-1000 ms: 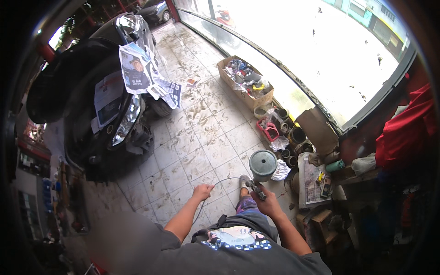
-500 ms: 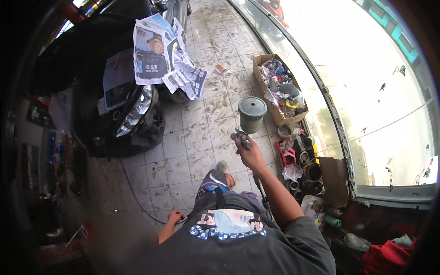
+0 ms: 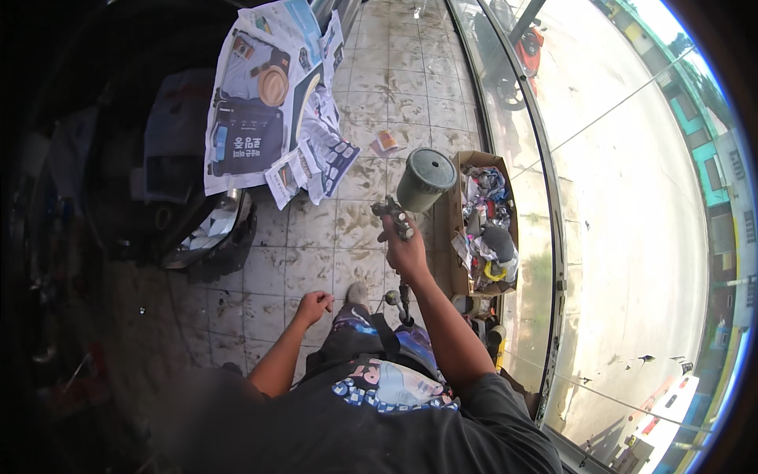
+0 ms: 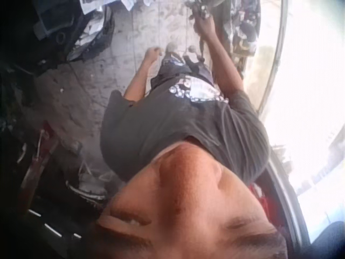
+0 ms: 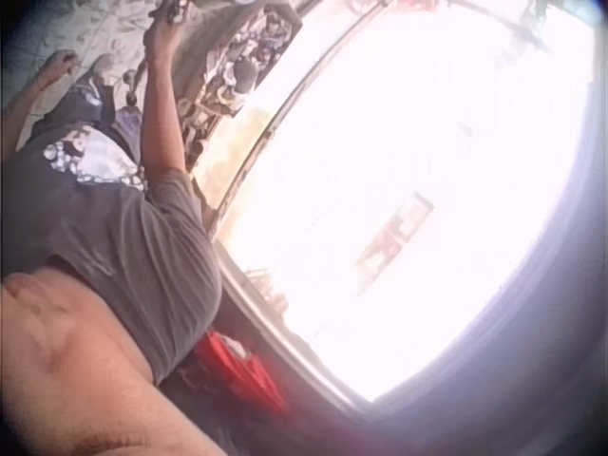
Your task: The person uses a spray gun to apply green paint to a car bumper and then to a car headlight assembly. The person moves around the garage to reach different parts and reloads the spray gun from a paint can.
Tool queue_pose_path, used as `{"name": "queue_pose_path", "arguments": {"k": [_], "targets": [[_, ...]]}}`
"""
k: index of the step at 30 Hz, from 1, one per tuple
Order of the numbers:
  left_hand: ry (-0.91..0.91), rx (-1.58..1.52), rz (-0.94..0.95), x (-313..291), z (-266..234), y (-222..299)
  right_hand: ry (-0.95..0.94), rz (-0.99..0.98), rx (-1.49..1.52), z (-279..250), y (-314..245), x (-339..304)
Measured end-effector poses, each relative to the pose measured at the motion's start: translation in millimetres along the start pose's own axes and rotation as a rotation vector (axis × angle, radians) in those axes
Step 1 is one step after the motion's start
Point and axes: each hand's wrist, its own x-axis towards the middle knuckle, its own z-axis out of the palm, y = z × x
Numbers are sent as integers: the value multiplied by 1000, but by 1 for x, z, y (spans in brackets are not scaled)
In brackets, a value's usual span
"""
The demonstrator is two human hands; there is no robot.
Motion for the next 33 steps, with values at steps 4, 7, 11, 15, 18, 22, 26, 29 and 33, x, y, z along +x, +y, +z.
{"name": "queue_pose_path", "arguments": {"k": [4,7,11,15,18,22,26,29,33], "targets": [[-264,-338,172,78,15,165,-3,87,136,3,-19,75],[-344,-530,65,131,28,234,-38,113,97,4,-12,154],[-199,-684,8,193,41,274,-177,173,-34,7,-11,258],[18,-818,-59,260,52,307,-360,242,-97,13,-39,350],[167,-879,-18,306,49,318,-450,203,-157,32,-42,405],[239,-885,-69,376,33,321,-509,263,-210,55,-28,485],[216,-847,-72,446,15,313,-520,251,-299,75,-8,554],[32,-931,-50,506,6,288,-600,255,-297,85,2,615],[-117,-552,-121,588,20,214,-730,32,-367,106,39,707]]}}
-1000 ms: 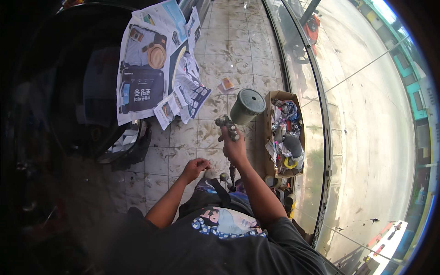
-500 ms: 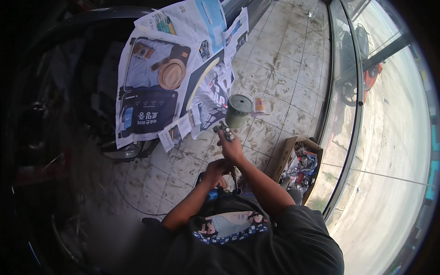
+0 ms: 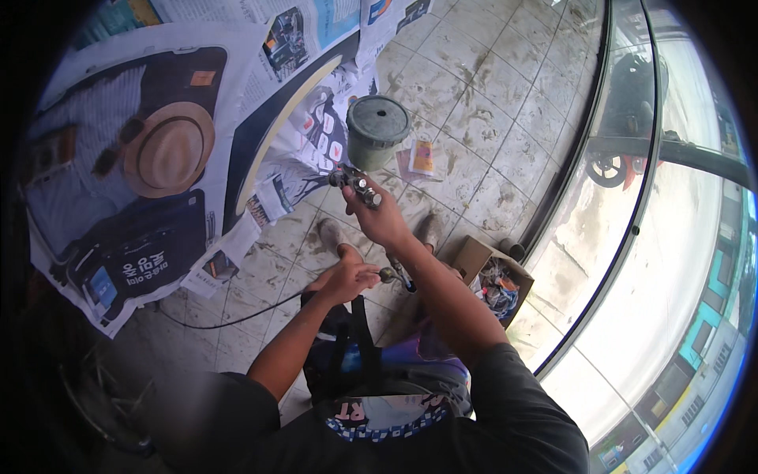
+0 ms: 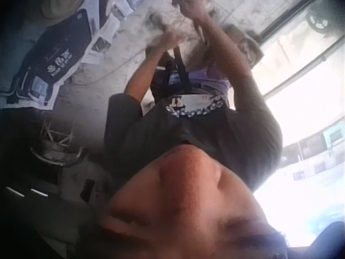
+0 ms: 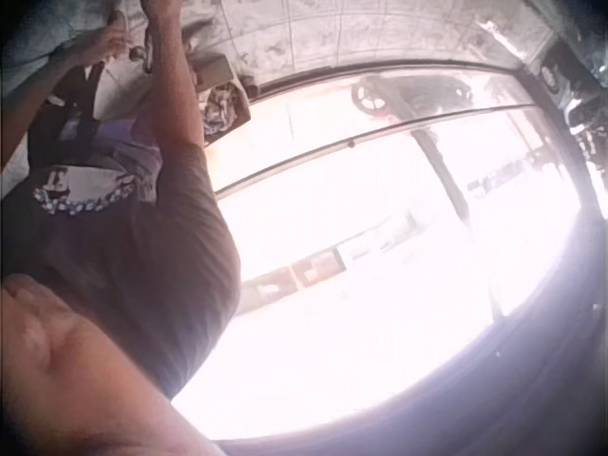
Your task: The person uses a spray gun to apply green paint to a car bumper and then to a car headlight assembly. The person moves around the garage to reach different parts and reloads the spray gun from a paint can.
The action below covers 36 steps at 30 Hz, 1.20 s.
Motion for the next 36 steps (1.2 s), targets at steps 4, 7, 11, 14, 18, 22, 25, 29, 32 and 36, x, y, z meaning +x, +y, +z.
{"name": "queue_pose_path", "arguments": {"k": [4,7,11,14,18,22,25,29,32,36], "targets": [[-109,741,-143,83,-26,-78,-99,14,86,-14,51,90],[-160,877,-164,150,-42,-117,-208,-32,169,-21,85,137],[-120,875,-227,207,-66,-128,-288,-218,107,-19,122,174],[-55,873,-184,220,-87,-108,-331,-247,96,-24,142,186],[260,989,-75,216,-93,-74,-339,-315,67,-31,162,190],[406,1133,11,204,-69,-53,-391,-416,103,-54,160,174],[428,1083,31,194,-53,-47,-395,-418,188,-76,139,146],[381,1093,-133,197,-48,-50,-433,-470,268,-93,109,124],[400,1124,-155,199,-41,-59,-394,-532,336,-90,100,123],[405,1065,-139,194,-33,-60,-320,-598,389,-87,94,135]]}}
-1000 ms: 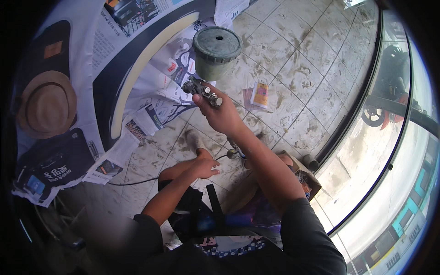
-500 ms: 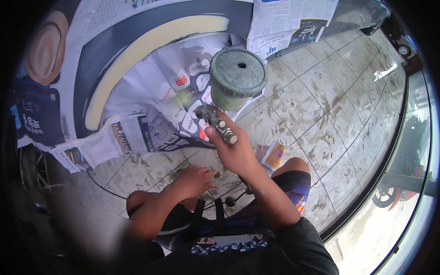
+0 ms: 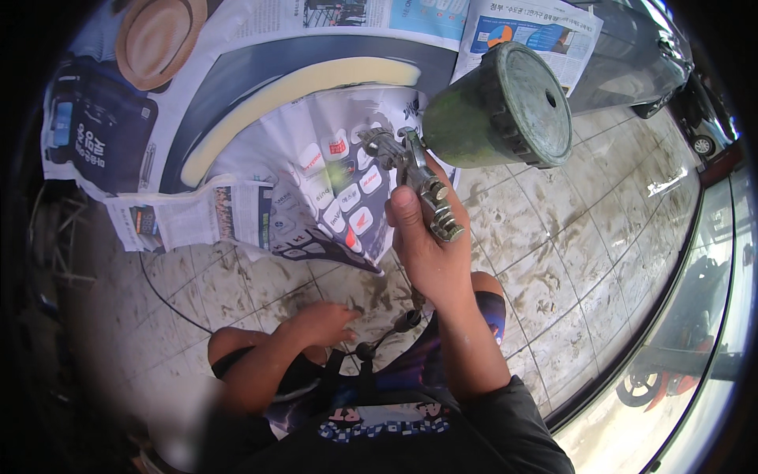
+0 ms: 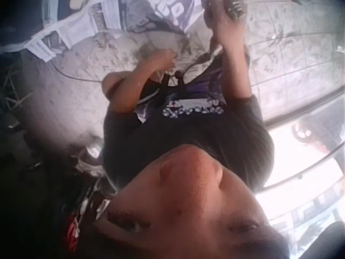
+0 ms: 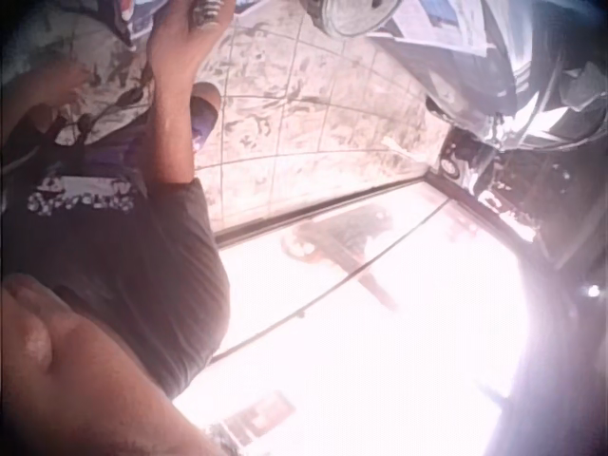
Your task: The person uses a spray gun to apply green paint to a car bumper and then to a car headlight assembly. The person moves around the garage to reach different parts and reloads the spray gun from a paint can.
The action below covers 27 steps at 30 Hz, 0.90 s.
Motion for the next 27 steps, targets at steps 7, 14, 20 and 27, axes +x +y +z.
{"name": "queue_pose_path", "arguments": {"k": [7,14,20,27], "targets": [[24,67,-12,1,-6,8,203,-26,-136,-14,12,13],[16,60,-14,-5,-1,14,149,-100,-193,-10,13,17],[72,66,-3,-14,1,17,29,-54,-215,13,7,9],[75,67,-18,-19,0,29,-121,-180,-230,47,7,-2]]}}
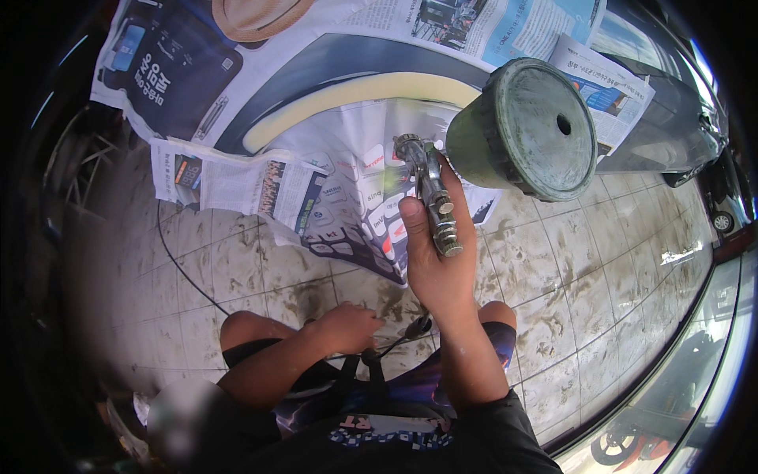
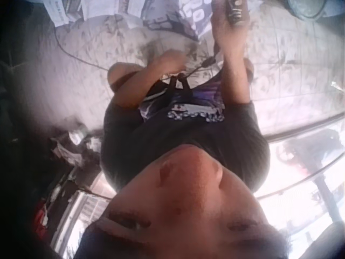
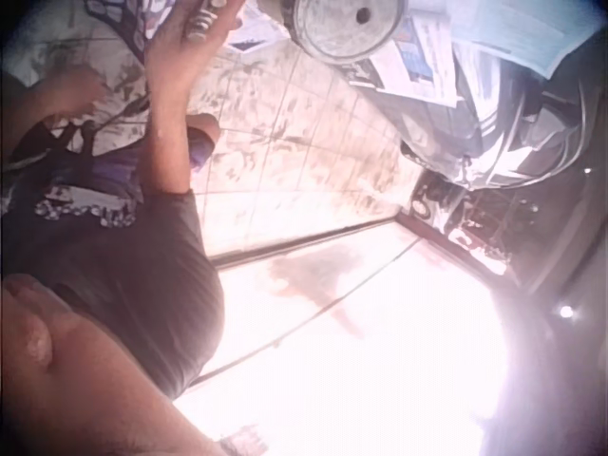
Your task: The person uses a spray gun to apply green paint to a car bumper and then to a car headlight assembly. The person moves around the garage to reach different parts and reloads the spray gun from a paint can.
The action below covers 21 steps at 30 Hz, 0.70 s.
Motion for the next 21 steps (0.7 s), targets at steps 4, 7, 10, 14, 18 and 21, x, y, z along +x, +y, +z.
{"name": "queue_pose_path", "arguments": {"k": [4,7,10,14,18,21], "targets": [[5,-25,-5,-6,2,7,-113,-41,-23,18,-3,-6],[30,-45,13,-12,4,15,-150,-141,-52,35,-3,-9],[24,-74,35,-16,5,22,-192,-178,-65,51,-4,-12],[33,-80,50,-22,6,28,-309,-123,-30,65,-9,-20],[91,-68,69,-30,10,27,-365,-162,-23,83,-8,-23],[75,-68,42,-30,12,27,-411,-139,-18,96,-2,-23]]}}
